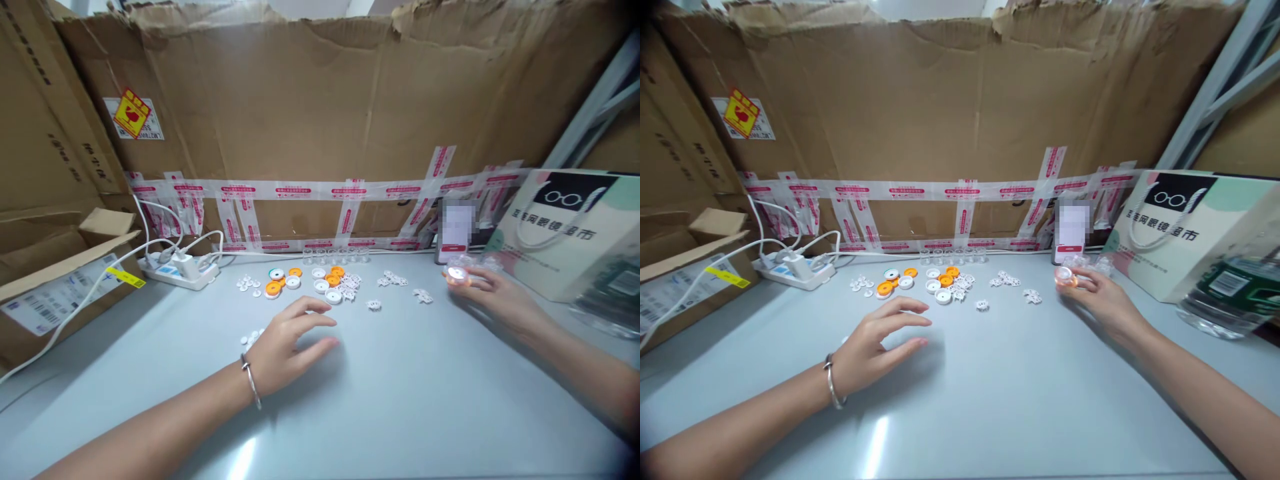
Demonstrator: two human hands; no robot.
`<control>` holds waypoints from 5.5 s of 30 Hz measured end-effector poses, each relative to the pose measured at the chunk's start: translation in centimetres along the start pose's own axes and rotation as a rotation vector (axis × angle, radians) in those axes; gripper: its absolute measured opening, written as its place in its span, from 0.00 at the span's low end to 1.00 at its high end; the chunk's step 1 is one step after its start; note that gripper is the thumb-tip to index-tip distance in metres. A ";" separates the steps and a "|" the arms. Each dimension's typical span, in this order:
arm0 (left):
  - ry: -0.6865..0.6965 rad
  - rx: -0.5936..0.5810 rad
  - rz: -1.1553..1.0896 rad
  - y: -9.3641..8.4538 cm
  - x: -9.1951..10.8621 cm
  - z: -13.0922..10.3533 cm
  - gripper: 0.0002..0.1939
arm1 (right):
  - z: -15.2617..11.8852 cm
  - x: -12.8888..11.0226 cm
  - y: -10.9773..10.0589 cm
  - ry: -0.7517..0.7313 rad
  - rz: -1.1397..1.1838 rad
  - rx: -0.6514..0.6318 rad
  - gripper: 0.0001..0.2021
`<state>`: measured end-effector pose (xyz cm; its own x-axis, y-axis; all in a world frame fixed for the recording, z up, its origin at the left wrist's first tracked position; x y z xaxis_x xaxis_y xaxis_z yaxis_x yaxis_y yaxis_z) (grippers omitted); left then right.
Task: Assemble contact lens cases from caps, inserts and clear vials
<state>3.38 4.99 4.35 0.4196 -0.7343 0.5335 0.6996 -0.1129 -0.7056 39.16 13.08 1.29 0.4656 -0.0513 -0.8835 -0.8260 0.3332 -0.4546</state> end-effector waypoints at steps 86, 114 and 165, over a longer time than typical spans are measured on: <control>-0.218 -0.141 0.192 2.1 -4.0 2.5 0.08 | -6.9 -8.5 13.0 -0.576 -0.333 -0.464 0.19; -0.194 -0.001 0.150 -1.7 -5.4 1.8 0.12 | -6.6 -8.1 12.9 -0.556 -0.317 -0.503 0.19; -0.748 -0.515 0.445 -12.3 -12.9 -4.2 0.09 | -8.4 -7.9 15.2 -0.405 -0.238 -0.680 0.19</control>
<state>-13.06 13.10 4.21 0.9602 -0.1917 0.2030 0.1302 -0.3360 -0.9328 20.30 10.67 0.39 0.6232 0.3380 -0.7052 -0.6426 -0.2925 -0.7081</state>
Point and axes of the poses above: each hand's wrist, its own z-axis towards the middle knuckle, its own y-axis out of the palm, x = y × z, the point moved 8 cm from there along z, towards the middle knuckle, and after that the axes turned 5 degrees about -x, right-handed, at the moved point
